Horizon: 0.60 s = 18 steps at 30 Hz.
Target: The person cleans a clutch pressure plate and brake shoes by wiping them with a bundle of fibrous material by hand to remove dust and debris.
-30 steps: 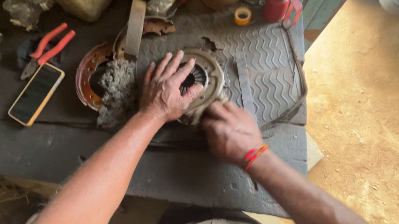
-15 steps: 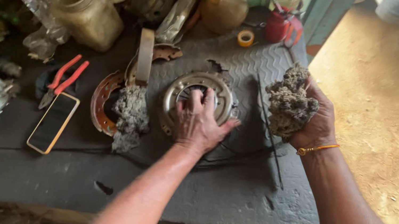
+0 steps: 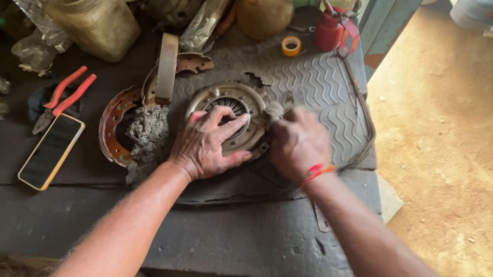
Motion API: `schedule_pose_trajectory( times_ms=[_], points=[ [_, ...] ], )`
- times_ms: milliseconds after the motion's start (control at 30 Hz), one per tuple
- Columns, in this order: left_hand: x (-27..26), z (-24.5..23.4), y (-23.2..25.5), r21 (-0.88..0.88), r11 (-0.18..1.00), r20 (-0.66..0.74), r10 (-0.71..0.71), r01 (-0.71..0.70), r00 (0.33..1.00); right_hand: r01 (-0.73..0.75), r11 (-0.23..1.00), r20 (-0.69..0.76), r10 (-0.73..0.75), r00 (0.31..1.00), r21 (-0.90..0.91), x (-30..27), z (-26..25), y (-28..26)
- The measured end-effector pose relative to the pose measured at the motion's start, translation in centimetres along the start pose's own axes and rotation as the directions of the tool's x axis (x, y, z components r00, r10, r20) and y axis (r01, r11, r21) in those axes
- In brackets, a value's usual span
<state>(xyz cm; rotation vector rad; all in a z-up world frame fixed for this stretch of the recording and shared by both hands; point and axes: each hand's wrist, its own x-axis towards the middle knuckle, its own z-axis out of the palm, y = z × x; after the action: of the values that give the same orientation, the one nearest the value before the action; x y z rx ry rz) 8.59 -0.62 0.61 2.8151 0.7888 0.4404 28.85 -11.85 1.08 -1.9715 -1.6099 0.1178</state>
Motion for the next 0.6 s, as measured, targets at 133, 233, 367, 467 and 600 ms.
schedule_pose_trajectory(
  times_ms=[133,233,367,467,600],
  points=[
    [-0.4,0.1,0.4,0.022,0.999,-0.01,-0.025,0.025,1.0,0.132,0.99,0.091,-0.127,0.988,-0.046,-1.5,0.2,0.0],
    [-0.4,0.0,0.1,0.038,0.999,-0.017,-0.024,0.025,1.0,0.319,0.946,0.139,-0.307,0.941,-0.065,-0.2,-1.6,1.6],
    [-0.5,0.3,0.1,0.019,0.999,-0.012,-0.031,0.031,0.999,0.373,0.91,0.28,-0.315,0.907,-0.183,0.1,-3.3,2.5],
    [-0.3,0.6,0.2,0.018,0.996,-0.009,-0.082,0.082,0.997,0.299,0.933,0.34,-0.221,0.914,-0.199,0.5,-2.5,2.6],
    [0.0,0.2,-0.2,0.034,0.999,-0.019,-0.028,0.029,0.999,0.251,0.966,0.319,-0.257,0.912,0.058,1.3,-1.1,3.9]
  ],
)
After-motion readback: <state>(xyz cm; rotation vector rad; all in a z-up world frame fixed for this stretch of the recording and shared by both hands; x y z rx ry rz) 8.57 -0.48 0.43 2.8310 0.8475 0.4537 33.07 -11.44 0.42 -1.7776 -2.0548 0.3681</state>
